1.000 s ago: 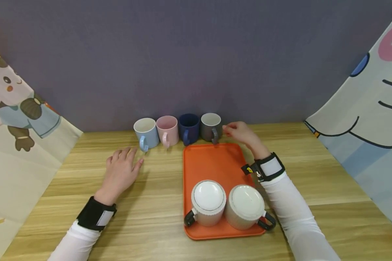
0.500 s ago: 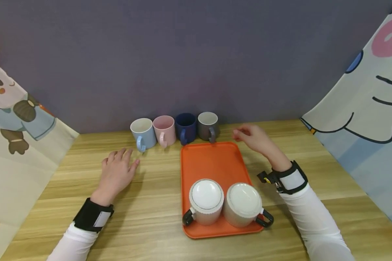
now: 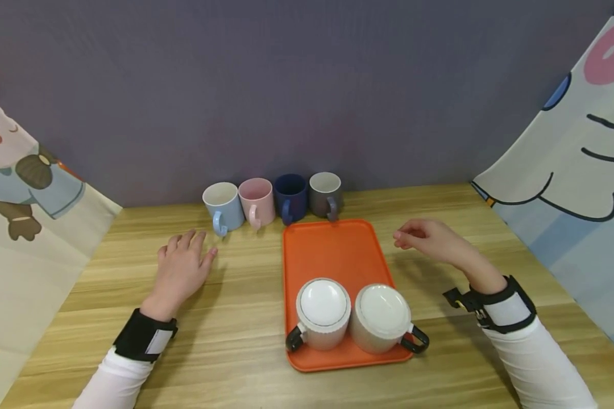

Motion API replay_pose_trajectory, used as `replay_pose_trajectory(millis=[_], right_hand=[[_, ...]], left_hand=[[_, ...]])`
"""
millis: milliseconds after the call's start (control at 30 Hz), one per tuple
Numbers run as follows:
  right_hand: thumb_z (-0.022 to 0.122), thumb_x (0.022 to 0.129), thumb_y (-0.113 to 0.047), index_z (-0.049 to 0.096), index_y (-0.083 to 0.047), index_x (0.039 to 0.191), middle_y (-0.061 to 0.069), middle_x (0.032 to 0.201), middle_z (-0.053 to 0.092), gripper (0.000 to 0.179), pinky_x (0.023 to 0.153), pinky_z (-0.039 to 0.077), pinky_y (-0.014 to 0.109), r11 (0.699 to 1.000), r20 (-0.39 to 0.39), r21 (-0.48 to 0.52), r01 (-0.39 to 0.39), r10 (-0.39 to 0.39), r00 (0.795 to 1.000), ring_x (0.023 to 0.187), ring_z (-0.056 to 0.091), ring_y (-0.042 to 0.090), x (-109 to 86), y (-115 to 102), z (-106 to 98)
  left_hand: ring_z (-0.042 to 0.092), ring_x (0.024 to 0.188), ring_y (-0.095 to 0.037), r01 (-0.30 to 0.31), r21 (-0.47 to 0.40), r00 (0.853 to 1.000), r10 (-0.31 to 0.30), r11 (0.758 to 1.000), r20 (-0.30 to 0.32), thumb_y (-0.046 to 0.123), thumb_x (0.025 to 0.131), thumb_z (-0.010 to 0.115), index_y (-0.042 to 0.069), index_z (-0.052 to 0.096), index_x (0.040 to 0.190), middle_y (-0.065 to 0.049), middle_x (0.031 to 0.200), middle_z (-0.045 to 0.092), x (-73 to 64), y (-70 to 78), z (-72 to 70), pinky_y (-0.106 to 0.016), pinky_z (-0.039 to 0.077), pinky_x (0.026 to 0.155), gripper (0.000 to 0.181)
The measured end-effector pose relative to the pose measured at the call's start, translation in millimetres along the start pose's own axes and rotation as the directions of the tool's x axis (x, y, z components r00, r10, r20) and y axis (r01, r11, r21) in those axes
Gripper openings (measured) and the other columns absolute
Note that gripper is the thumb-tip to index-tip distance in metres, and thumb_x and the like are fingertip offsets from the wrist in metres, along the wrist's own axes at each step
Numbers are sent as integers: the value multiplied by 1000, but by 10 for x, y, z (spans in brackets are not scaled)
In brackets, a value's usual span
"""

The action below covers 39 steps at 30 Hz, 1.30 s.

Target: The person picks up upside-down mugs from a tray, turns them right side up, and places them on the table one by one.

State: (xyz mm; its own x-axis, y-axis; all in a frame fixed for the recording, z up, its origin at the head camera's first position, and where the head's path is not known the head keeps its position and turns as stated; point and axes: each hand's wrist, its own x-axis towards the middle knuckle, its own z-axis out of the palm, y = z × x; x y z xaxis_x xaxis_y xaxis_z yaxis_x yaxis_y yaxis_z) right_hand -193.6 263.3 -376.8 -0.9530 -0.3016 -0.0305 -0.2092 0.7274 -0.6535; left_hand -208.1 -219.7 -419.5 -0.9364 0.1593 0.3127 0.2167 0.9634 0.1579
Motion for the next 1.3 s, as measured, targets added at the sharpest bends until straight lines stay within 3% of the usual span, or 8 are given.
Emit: replay_pose_trajectory(millis=[267, 433, 667, 800, 1033, 1167, 1300], right_hand=[[56, 94, -38, 64, -4, 110, 4, 98, 70, 38, 78, 50, 34, 998, 173, -65, -2, 13, 985, 92, 64, 19, -243, 123, -84], [56, 94, -39, 64, -5, 109, 3, 98, 69, 37, 76, 49, 33, 998, 213, -67, -21, 35, 976, 92, 62, 16, -364, 159, -85], [59, 93, -35, 67, -10, 103, -1, 94, 68, 28, 69, 49, 24, 997, 279, -46, 66, -50, 959, 83, 60, 7, -491, 178, -48], [60, 93, -33, 67, -13, 101, -1, 94, 70, 23, 70, 52, 23, 991, 373, 2, 131, -122, 920, 84, 63, 5, -550, 176, -32], [66, 89, -27, 72, -15, 98, -12, 91, 70, 16, 68, 53, 24, 952, 489, 110, 284, -301, 819, 84, 64, 1, -597, 135, 38], [69, 86, -22, 74, -15, 95, -10, 86, 71, 12, 65, 54, 24, 939, 529, 221, 261, -341, 777, 76, 64, -1, -577, 134, 119], [69, 86, -21, 74, -14, 86, -15, 73, 64, 9, 53, 45, 15, 930, 571, 287, 230, -359, 738, 62, 50, -9, -544, 138, 212]], left_hand=[[35, 122, -51, 0, 4, 1000, 0, 1000, -1, 34, 97, 49, -3, 46, 134, -30, 137, 42, 0, -10, -13, -66, 27, 91, 52], [34, 122, -51, 10, 0, 1000, -10, 1000, 14, 33, 97, 49, -3, 45, 134, -30, 137, 42, -10, -4, -15, -66, 26, 91, 52], [34, 123, -52, 17, 0, 1000, -17, 1000, 15, 33, 98, 48, -3, 45, 134, -31, 138, 41, -13, 4, -37, -66, 26, 91, 52], [34, 123, -51, 20, 7, 1000, -20, 1000, 11, 34, 98, 48, -3, 46, 134, -31, 138, 41, -8, 2, -46, -66, 26, 91, 51], [34, 123, -52, 20, 17, 1000, -20, 1000, 8, 35, 98, 47, -3, 46, 134, -30, 137, 41, -5, -16, -31, -67, 26, 90, 52], [34, 123, -51, 24, 19, 1000, -24, 1000, 10, 35, 98, 47, -2, 45, 134, -30, 138, 41, -1, -14, -34, -67, 26, 91, 52], [33, 123, -51, 24, 17, 1000, -24, 1000, 17, 35, 98, 48, -3, 45, 135, -30, 138, 41, -3, -13, -36, -67, 26, 91, 53]])
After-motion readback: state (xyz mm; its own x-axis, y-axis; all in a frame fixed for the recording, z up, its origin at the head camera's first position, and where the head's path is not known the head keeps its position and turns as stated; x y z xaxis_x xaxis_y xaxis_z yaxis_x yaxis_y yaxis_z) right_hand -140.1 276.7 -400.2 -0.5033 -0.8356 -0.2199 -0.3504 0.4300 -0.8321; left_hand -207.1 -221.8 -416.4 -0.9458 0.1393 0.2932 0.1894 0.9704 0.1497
